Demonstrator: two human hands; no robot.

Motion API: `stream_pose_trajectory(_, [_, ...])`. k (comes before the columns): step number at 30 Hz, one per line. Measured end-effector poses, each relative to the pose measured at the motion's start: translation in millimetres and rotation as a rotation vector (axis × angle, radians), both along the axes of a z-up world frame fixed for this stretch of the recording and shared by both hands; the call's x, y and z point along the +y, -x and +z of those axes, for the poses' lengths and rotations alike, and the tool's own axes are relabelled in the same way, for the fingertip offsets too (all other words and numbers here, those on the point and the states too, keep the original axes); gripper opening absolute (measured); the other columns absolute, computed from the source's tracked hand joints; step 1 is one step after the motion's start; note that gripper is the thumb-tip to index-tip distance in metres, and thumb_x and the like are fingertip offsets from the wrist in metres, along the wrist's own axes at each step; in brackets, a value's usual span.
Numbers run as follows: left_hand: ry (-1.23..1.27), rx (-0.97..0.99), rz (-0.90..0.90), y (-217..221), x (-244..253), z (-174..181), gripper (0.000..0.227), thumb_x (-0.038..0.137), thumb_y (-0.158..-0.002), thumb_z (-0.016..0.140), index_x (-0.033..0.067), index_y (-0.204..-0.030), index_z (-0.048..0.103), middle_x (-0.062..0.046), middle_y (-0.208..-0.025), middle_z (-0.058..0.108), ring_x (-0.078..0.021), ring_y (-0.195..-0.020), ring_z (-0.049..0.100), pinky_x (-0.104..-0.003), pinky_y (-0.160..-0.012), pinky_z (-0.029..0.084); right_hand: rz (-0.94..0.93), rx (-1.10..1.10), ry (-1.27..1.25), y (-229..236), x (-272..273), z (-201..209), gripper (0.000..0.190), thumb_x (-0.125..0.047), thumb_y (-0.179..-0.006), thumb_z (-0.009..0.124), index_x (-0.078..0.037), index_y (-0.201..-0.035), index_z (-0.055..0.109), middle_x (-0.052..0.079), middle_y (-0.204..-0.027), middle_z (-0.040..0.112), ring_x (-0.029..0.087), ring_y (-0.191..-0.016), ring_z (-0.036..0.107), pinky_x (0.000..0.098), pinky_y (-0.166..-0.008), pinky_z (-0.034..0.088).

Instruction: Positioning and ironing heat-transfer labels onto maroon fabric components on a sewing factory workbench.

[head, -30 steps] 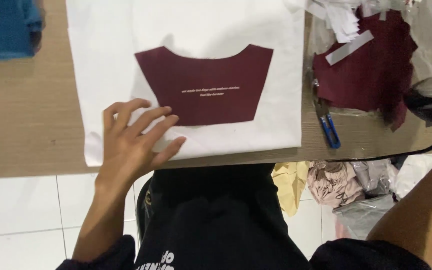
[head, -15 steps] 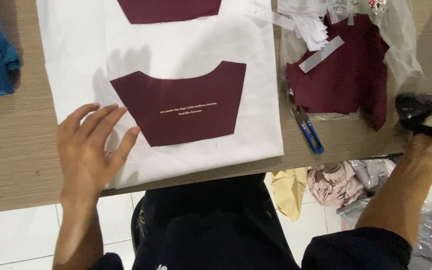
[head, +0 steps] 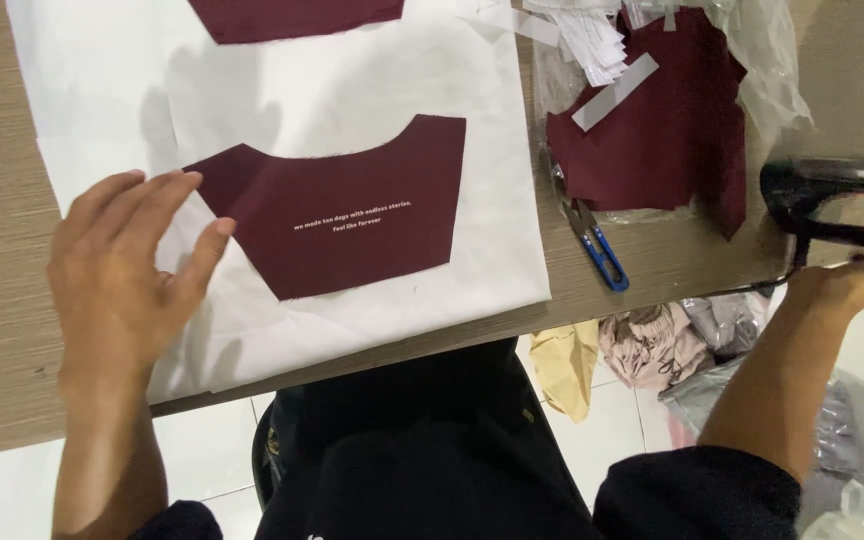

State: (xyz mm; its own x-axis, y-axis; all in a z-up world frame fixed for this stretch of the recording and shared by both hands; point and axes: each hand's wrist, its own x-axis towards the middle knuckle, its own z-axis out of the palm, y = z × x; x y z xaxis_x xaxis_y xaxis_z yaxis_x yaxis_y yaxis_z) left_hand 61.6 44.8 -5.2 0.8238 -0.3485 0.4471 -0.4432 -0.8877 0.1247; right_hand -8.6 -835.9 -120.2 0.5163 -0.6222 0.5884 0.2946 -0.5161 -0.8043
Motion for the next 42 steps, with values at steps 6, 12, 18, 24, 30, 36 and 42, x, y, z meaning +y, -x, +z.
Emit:
stream_pose_trajectory(6, [0.028,0.028,-0.038,-18,5,-5,0.032,0.024,-0.111,0.077,-0.0015,-0.131,0.078,-0.017,-0.125,0.079,-0.0363,-0.117,0.068,-0.045,-0.102,0.054,-0.041,-0.15,-0.042,-48,251,73,0.023,-0.023,-0.101,0.058,-0.001,-0.099,0.064,0.017,-0.099,0.058,0.027,-0.093,0.055,0.0515,-0.089,0.061])
stream_pose_trajectory(12, [0.019,0.214,-0.012,-44,0,-13,0.041,0.035,-0.112,0.063,0.0043,-0.138,0.07,-0.013,-0.12,0.074,-0.0358,-0.11,0.062,-0.046,-0.089,0.049,0.523,0.342,0.914,-110,443,142,0.012,-0.004,-0.11,0.079,0.003,-0.115,0.07,0.024,-0.118,0.058,0.04,-0.116,0.054,0.0524,-0.097,0.044])
stream_pose_trajectory(18, [0.07,0.335,0.016,-59,-5,-29,0.036,0.037,-0.097,0.078,0.0089,-0.119,0.074,-0.013,-0.105,0.067,-0.0375,-0.093,0.059,-0.047,-0.074,0.047,0.753,0.731,1.011,-165,500,105,0.034,-0.024,-0.105,0.07,-0.003,-0.131,0.066,0.019,-0.112,0.067,0.036,-0.098,0.061,0.0461,-0.078,0.048])
stream_pose_trajectory(24, [0.245,0.592,0.1,-68,-9,-19,0.023,0.021,-0.086,0.078,0.017,-0.106,0.066,-0.008,-0.097,0.071,-0.0373,-0.099,0.068,-0.05,-0.085,0.052,0.71,0.811,0.955,-179,501,88,0.015,-0.021,-0.088,0.081,-0.017,-0.101,0.074,0.008,-0.088,0.066,0.037,-0.092,0.067,0.0468,-0.087,0.05])
stream_pose_trajectory(30, [0.526,0.659,0.101,-97,-2,11,0.053,0.015,-0.094,0.071,0.0188,-0.14,0.044,-0.015,-0.108,0.075,-0.0403,-0.098,0.072,-0.053,-0.086,0.055,0.686,0.99,0.639,-209,511,108,0.025,-0.039,-0.103,0.071,-0.017,-0.114,0.067,0.004,-0.099,0.073,0.026,-0.096,0.069,0.0412,-0.086,0.051])
stream_pose_trajectory(36, [0.469,0.787,0.126,-107,-2,17,0.059,0.014,-0.092,0.072,0.0202,-0.145,0.046,-0.015,-0.108,0.077,-0.0385,-0.096,0.074,-0.052,-0.084,0.056,0.759,1.213,0.805,-191,541,132,0.026,-0.031,-0.088,0.077,-0.016,-0.11,0.072,0.006,-0.086,0.076,0.033,-0.094,0.072,0.045,-0.087,0.054])
stream_pose_trajectory(42, [0.686,0.737,0.101,-113,-2,26,0.056,0.008,-0.09,0.074,0.0133,-0.142,0.053,-0.02,-0.105,0.077,-0.0403,-0.097,0.075,-0.049,-0.082,0.06,0.89,0.861,0.715,-219,521,122,0.019,-0.007,-0.09,0.075,-0.015,-0.106,0.067,0.005,-0.091,0.073,0.03,-0.094,0.072,0.0432,-0.083,0.057])
